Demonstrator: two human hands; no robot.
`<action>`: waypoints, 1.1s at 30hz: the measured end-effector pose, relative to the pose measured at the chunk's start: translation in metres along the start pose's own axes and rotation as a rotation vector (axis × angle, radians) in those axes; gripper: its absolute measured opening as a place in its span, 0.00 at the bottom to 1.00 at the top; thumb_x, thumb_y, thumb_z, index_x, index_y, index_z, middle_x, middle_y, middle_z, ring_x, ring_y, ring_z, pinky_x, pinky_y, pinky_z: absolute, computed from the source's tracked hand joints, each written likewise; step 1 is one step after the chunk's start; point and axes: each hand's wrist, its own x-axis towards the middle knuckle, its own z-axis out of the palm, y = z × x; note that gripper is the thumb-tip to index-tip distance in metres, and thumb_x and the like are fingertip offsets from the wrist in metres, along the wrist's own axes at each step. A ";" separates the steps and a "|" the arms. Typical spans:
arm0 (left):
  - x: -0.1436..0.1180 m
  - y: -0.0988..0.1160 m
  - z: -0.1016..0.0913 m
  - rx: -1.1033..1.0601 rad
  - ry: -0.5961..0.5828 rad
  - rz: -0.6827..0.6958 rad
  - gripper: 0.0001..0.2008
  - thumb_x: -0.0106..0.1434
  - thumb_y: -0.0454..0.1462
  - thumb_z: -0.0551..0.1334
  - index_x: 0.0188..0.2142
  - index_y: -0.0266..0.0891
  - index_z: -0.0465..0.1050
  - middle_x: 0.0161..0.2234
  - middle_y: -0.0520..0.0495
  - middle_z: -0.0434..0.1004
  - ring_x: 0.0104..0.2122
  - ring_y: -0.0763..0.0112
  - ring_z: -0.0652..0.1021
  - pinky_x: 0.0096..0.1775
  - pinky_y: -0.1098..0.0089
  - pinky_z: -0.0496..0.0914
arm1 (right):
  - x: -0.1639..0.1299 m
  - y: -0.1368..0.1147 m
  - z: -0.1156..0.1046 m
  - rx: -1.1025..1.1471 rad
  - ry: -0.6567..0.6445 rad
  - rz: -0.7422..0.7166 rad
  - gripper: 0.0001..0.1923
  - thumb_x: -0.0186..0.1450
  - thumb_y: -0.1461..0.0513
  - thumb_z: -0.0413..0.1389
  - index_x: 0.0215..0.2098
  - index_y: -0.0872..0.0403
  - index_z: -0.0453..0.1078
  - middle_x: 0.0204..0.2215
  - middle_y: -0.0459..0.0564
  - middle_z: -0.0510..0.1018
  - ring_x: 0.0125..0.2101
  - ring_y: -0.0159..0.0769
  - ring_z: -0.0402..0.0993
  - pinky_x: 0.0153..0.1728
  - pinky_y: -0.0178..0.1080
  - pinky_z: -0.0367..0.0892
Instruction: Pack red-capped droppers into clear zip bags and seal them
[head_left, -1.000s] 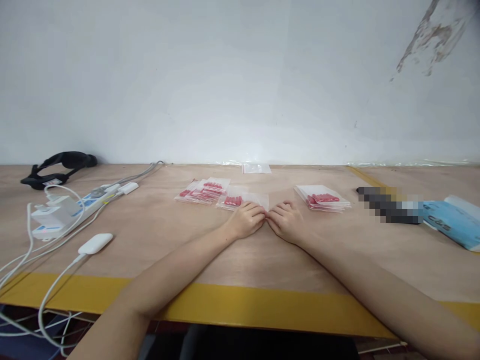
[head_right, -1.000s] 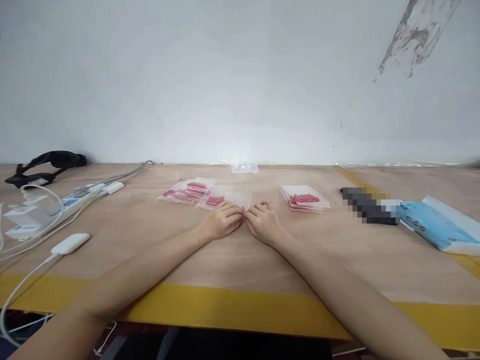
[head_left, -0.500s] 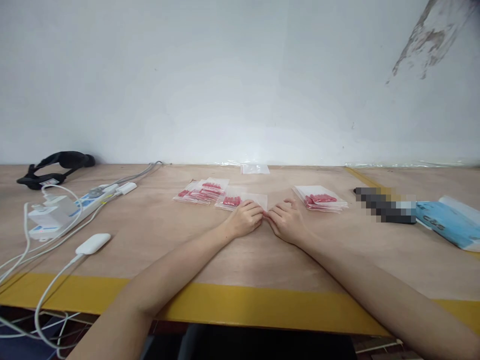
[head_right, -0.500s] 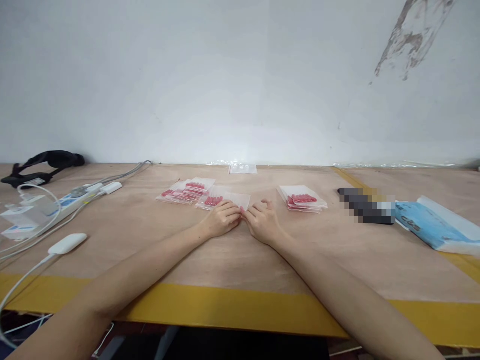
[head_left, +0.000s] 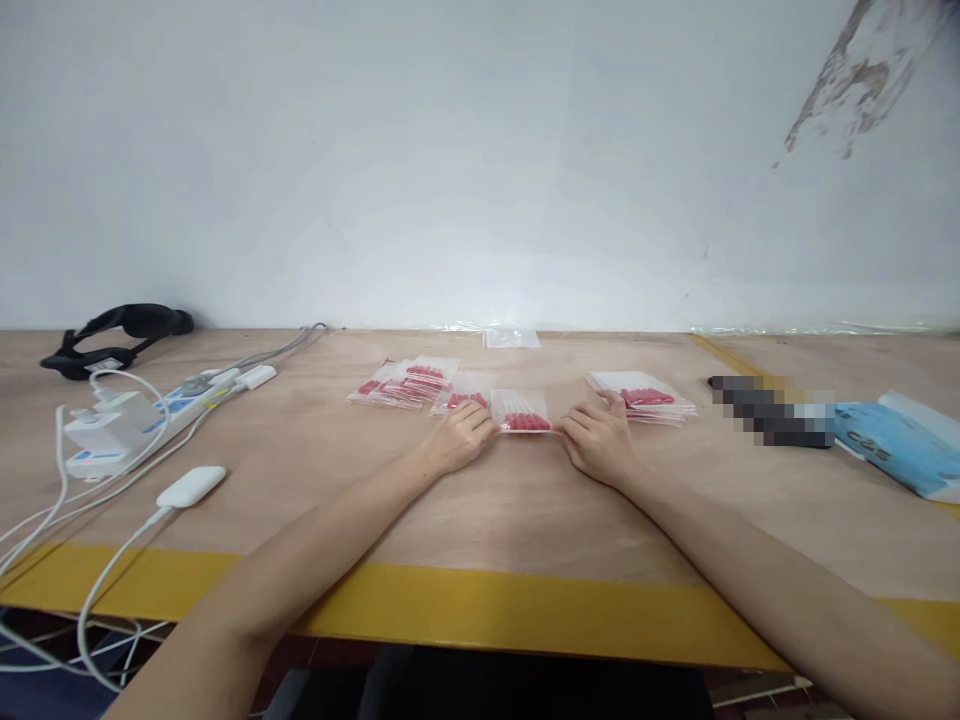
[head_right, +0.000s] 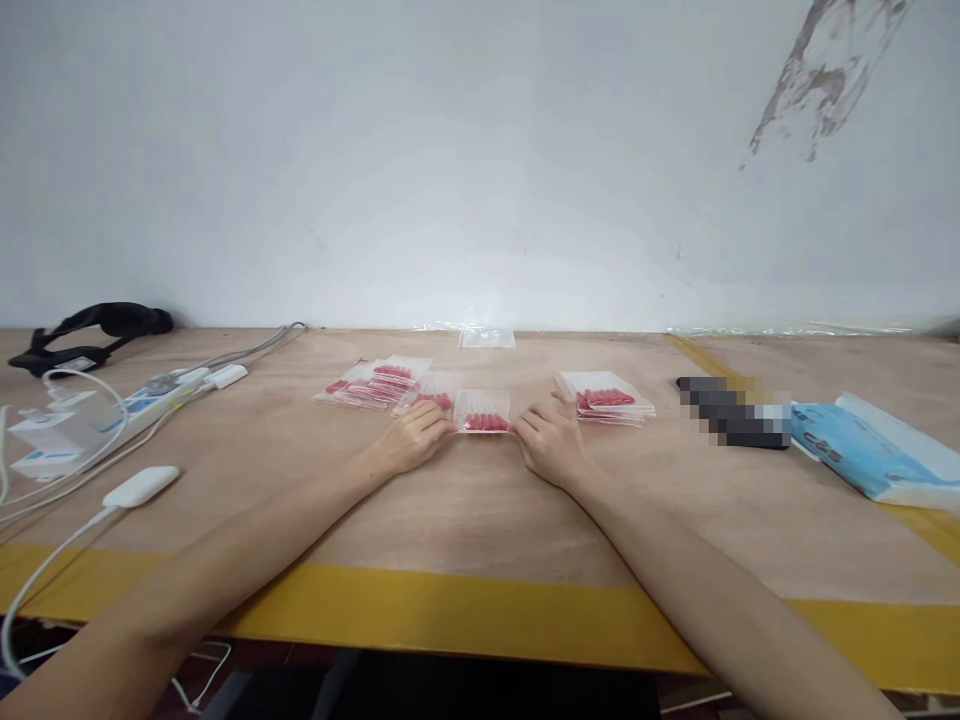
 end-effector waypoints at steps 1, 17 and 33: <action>-0.001 0.000 0.001 0.009 -0.006 -0.022 0.14 0.66 0.33 0.48 0.26 0.36 0.67 0.25 0.45 0.70 0.30 0.67 0.71 0.35 0.66 0.67 | 0.000 0.000 0.000 -0.002 -0.005 0.003 0.10 0.63 0.65 0.48 0.27 0.53 0.69 0.25 0.45 0.76 0.33 0.34 0.68 0.48 0.47 0.45; -0.009 -0.010 -0.014 -0.030 -0.148 -0.249 0.24 0.61 0.48 0.55 0.53 0.39 0.61 0.52 0.40 0.65 0.53 0.57 0.64 0.54 0.54 0.55 | 0.005 0.003 0.017 0.091 -0.035 0.164 0.13 0.63 0.66 0.46 0.38 0.50 0.71 0.38 0.47 0.76 0.31 0.32 0.71 0.29 0.34 0.60; -0.014 -0.018 0.004 -0.184 -0.235 -0.361 0.16 0.62 0.41 0.55 0.48 0.37 0.67 0.47 0.41 0.71 0.47 0.59 0.71 0.49 0.57 0.65 | -0.002 0.064 -0.016 -0.267 -0.193 0.411 0.10 0.54 0.59 0.52 0.31 0.53 0.73 0.35 0.53 0.76 0.39 0.47 0.65 0.42 0.51 0.49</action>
